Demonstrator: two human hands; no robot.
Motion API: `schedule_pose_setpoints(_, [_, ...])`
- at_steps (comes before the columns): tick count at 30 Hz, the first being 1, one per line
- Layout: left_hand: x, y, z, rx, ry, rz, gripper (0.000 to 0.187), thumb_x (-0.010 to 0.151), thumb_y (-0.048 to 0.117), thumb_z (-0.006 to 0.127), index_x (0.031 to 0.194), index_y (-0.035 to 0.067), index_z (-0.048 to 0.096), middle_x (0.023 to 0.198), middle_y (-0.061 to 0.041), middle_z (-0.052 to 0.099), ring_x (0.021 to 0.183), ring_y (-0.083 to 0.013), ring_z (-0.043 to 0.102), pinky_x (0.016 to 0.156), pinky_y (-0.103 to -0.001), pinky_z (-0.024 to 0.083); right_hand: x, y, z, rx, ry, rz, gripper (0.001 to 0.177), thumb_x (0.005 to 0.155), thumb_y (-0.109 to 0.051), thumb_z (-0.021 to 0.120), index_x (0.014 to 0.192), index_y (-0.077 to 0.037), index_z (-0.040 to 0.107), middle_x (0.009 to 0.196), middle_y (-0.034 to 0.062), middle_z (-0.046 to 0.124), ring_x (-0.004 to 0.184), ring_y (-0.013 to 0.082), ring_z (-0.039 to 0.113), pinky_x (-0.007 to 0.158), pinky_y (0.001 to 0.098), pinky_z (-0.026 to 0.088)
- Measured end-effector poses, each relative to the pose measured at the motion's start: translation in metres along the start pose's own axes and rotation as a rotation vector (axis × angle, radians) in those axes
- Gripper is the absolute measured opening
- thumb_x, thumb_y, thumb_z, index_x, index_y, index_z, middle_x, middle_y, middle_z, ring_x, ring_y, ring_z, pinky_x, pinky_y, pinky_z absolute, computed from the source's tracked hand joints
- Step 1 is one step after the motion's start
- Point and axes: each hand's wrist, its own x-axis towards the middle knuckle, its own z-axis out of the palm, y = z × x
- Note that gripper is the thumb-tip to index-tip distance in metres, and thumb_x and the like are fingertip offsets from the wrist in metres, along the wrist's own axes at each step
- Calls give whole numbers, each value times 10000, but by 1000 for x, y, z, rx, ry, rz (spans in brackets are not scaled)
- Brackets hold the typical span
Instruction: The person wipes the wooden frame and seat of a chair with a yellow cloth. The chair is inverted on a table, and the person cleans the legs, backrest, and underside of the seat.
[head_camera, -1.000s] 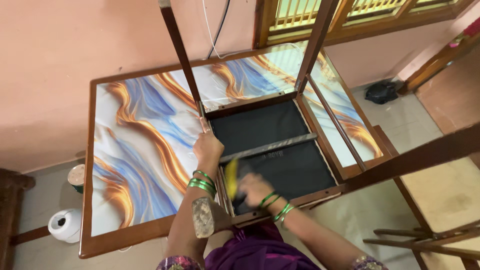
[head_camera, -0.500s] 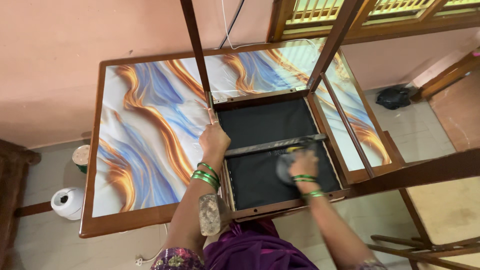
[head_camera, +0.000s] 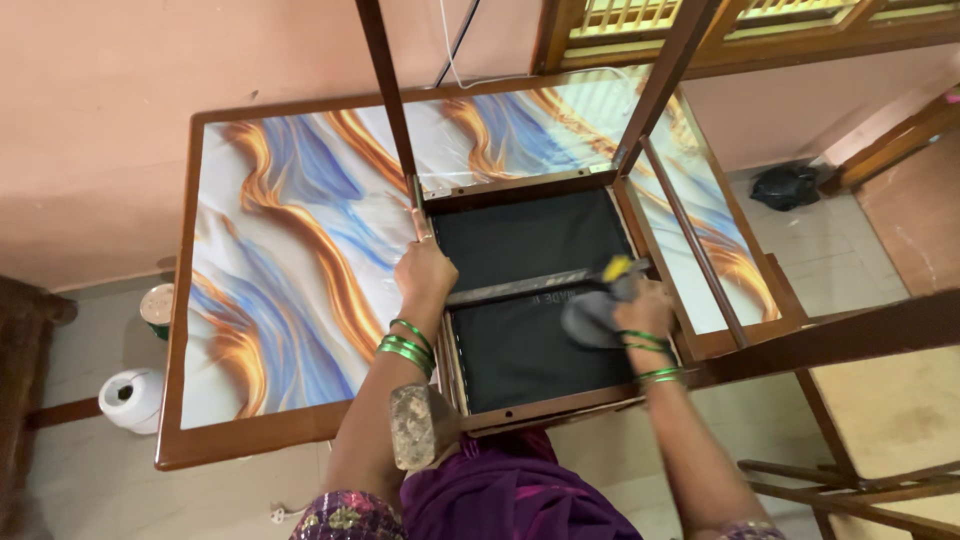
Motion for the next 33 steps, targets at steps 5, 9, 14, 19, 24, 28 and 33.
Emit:
schedule_pose_setpoints(5, [2,-2,5,-17,13,11,969,826,67,621,1646,65,107,1073,-236,699,953,-395,717,836,-477,570,-33,-30,19,-24,-233,-54,539,704,-125,710,1230,-23,648,1177,272,609,1053,459,609,898,521,529])
schedule_pose_setpoints(9, [-1,-3,6,3,33,40,973,820,65,624,1637,48,97,1077,-232,695,953,-389,715,817,-478,576,-108,-147,12,388,-345,-565,452,678,-72,676,1129,-81,694,1255,125,644,1154,375,607,988,442,514])
schedule_pose_setpoints(14, [-4,0,-1,-23,-40,-3,965,842,81,622,1646,48,90,1074,-224,708,972,-375,717,845,-466,572,-92,-165,-8,323,-740,-260,525,751,-228,759,1273,-244,700,1106,144,726,999,352,726,902,420,579])
schedule_pose_setpoints(19, [4,-3,8,-27,13,35,972,821,74,642,1631,49,105,1116,-225,688,971,-377,716,834,-463,577,-14,5,-37,194,-288,-16,427,843,-163,726,1269,-185,713,1158,174,742,1079,406,697,924,498,565])
schedule_pose_setpoints(24, [8,-4,12,-47,28,38,1010,802,67,653,1627,35,72,1121,-236,681,978,-375,709,833,-455,577,-46,54,-14,-390,-621,36,623,884,-280,662,1431,-48,474,1134,249,705,1014,400,715,872,495,572])
schedule_pose_setpoints(28, [7,-4,15,-38,14,36,1019,801,74,664,1633,28,77,1122,-226,690,983,-369,714,836,-453,582,-79,-47,19,-308,-966,-244,446,811,-316,682,1189,-80,688,1075,174,756,1001,353,739,879,476,596])
schedule_pose_setpoints(33, [6,-2,10,-53,20,24,1013,812,92,668,1636,52,81,1125,-229,685,980,-378,711,841,-466,575,-110,-154,17,323,-795,-487,593,659,-303,809,1219,-159,675,1031,186,742,906,395,723,843,477,574])
